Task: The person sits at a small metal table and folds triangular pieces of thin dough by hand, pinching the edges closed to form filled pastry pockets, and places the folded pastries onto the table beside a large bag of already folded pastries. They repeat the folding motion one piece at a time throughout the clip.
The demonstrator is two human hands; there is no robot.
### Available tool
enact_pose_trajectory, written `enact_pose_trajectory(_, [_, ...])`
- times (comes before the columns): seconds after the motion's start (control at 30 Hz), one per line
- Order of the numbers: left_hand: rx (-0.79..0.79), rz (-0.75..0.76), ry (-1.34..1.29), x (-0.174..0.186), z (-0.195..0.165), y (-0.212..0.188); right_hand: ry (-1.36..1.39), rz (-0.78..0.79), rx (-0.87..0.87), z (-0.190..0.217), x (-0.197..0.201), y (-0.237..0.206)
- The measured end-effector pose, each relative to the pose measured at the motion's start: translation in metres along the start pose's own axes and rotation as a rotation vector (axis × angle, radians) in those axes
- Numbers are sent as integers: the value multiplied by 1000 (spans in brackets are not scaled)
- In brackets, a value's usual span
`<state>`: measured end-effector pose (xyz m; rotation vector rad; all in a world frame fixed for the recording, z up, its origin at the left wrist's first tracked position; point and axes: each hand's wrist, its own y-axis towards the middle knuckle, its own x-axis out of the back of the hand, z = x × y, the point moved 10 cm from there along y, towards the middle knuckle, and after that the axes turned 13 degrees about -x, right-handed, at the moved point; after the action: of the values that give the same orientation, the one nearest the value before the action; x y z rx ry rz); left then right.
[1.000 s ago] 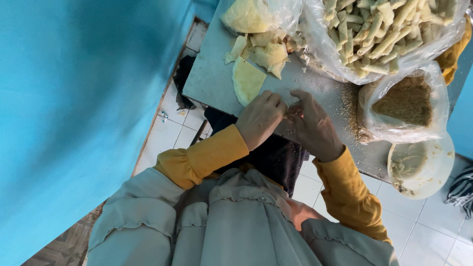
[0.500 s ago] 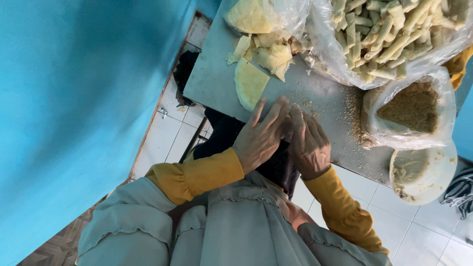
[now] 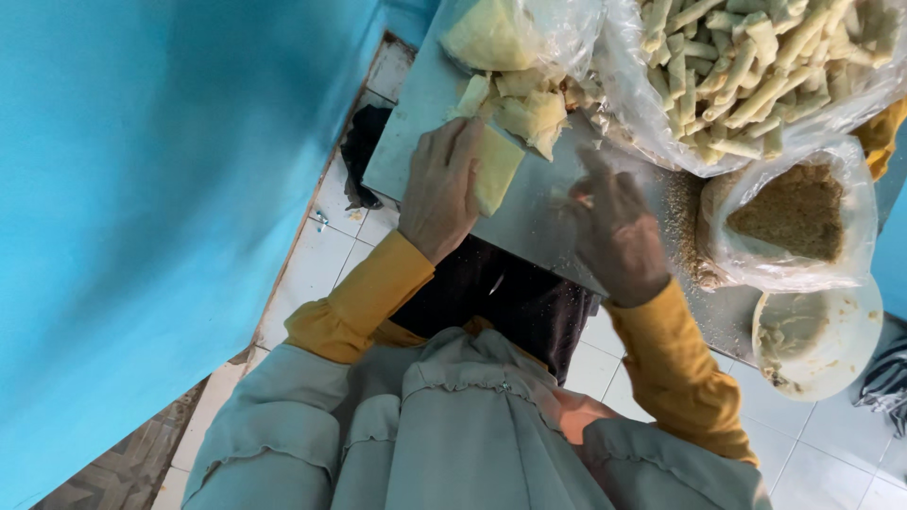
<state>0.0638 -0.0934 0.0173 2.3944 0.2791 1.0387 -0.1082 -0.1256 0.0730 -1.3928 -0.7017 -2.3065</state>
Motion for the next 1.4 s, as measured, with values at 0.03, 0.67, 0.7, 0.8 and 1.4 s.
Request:
enact_pose_trajectory(0.03, [-12,-21,-50,1,1,0,-47,-32,37,-2,15,7])
enact_pose_trajectory(0.67, [-82,-204,-184,23,-4,7,249,-132,-157,43,-35,26])
enact_pose_trajectory(0.7, [-89,-220,-224,25,-3,7,367,-92,-212,37,-41,31])
enact_pose_trajectory(0.8, [-3,-239,-391,23,9,5,596,-9,-354,25,-57,31])
enact_pose_trajectory(1.4, [23,-217,-331,20,11,8,34,-56,-205,-69,31,-67])
